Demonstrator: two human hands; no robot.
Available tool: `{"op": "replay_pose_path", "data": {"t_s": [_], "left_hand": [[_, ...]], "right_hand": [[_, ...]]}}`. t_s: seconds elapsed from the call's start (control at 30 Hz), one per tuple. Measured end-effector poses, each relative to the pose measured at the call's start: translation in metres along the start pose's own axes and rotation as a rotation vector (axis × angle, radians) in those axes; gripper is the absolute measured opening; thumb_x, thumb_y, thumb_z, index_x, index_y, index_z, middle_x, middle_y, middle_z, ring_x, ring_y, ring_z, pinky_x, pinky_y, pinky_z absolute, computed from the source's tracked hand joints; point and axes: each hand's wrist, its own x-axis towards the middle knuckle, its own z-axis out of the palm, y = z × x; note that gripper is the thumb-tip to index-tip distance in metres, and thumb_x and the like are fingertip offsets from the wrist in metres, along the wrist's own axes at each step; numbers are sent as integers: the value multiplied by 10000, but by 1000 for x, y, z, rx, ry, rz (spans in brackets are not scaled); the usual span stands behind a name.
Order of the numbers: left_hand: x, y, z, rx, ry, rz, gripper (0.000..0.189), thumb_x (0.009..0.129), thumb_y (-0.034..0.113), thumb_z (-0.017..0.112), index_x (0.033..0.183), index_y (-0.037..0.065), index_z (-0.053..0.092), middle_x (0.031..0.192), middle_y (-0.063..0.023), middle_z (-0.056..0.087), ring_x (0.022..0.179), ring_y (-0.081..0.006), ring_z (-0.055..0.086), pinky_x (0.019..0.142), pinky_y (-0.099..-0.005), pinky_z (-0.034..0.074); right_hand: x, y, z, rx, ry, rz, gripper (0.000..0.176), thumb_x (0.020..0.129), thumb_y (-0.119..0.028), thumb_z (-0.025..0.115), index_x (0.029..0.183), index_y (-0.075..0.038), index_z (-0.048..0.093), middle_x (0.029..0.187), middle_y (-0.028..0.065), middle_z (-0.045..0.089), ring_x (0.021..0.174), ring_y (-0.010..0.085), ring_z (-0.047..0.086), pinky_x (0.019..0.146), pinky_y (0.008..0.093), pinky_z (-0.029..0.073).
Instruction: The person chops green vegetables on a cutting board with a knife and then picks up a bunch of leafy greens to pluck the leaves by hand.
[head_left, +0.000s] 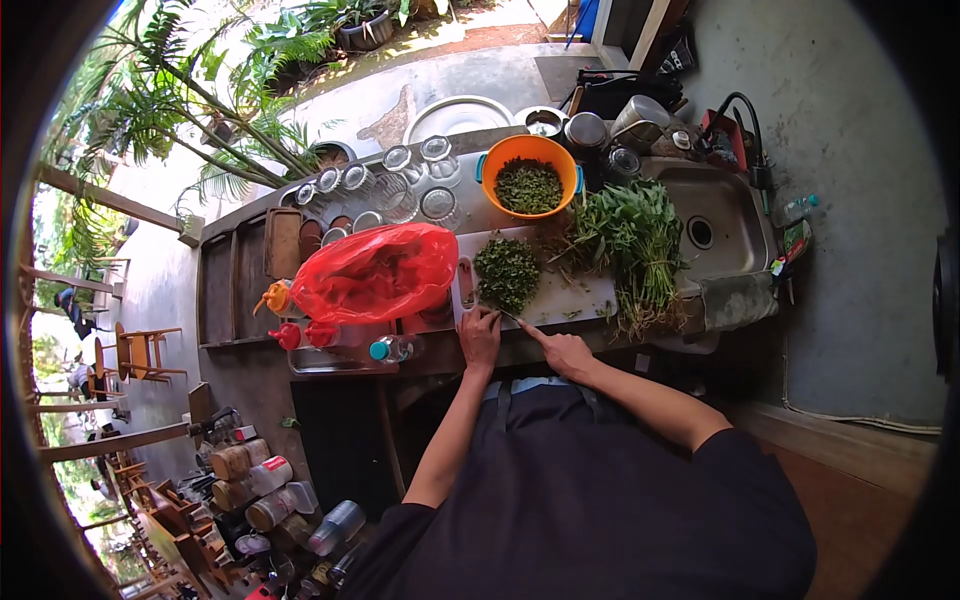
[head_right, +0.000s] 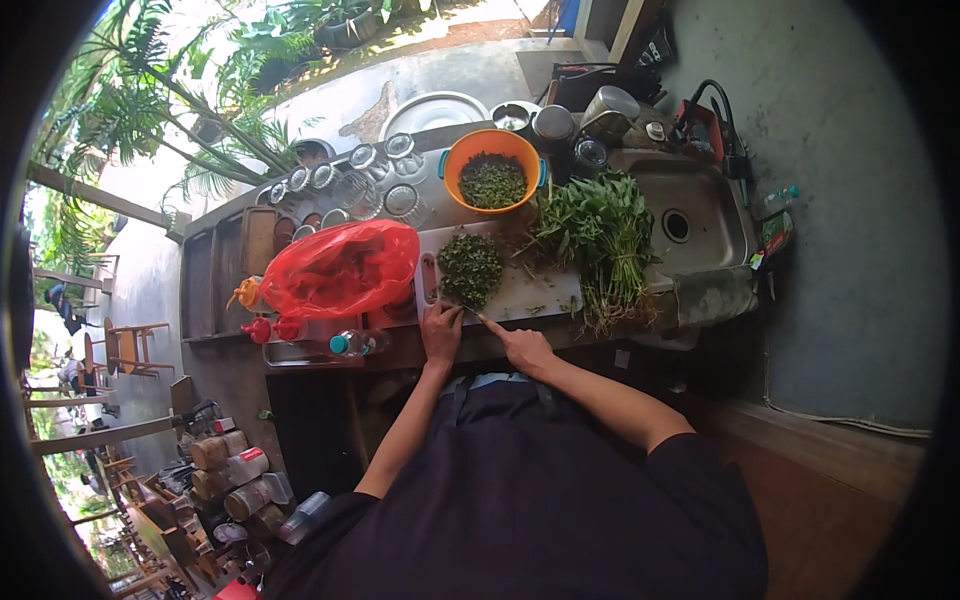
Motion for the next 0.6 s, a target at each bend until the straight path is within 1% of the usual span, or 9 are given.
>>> {"op": "replay_pose_path", "data": {"t_s": [0.07,0.17,0.3,0.37,0.4,0.5,0.6], "left_hand": [[0,0,-1,-13,-7,11,118,802,132,753,916,101,766,913,-33,661,934,-258,594,849,-389,460],[0,1,-1,6,-8,-4,113,819,162,743,916,107,767,915,-34,669,937,-259,596,853,-392,451],[0,-2,3,27,9,-40,122,835,197,732,914,111,766,917,-35,678,939,-263,596,852,-399,443],[1,-3,2,22,5,-71,130,841,213,728,914,113,766,916,-37,682,940,-264,594,848,-400,439],[1,-3,1,23,7,-74,130,841,213,728,914,113,766,916,-37,682,940,-264,594,848,-400,439],[2,0,0,29,0,-55,128,835,205,732,914,111,766,914,-40,678,936,-260,593,847,-397,439],[0,-2,0,22,-9,-5,128,829,194,734,919,110,767,910,-44,674,936,-259,593,846,-398,442]], "right_hand": [[5,-2,1,60,-26,31,805,892,-86,419,1573,-416,144,790,243,671,723,424,674,712,555,541],[10,-2,4,41,-20,27,815,888,-83,410,1575,-417,125,798,247,672,727,430,673,717,553,543],[9,4,5,35,12,-7,826,887,-82,415,1576,-420,108,802,247,674,728,427,675,713,548,547],[6,7,5,-33,-7,-21,816,912,-97,453,1584,-391,97,779,213,674,677,395,662,669,519,538],[3,8,1,-34,-9,-24,816,912,-97,453,1584,-391,97,779,213,674,677,395,662,669,519,538],[-5,12,-7,-64,-38,-18,793,931,-98,446,1585,-385,102,762,207,667,673,393,657,660,522,532],[-5,13,-14,-18,-9,-38,772,943,-112,451,1585,-377,113,743,204,657,667,396,650,649,523,527]]}}
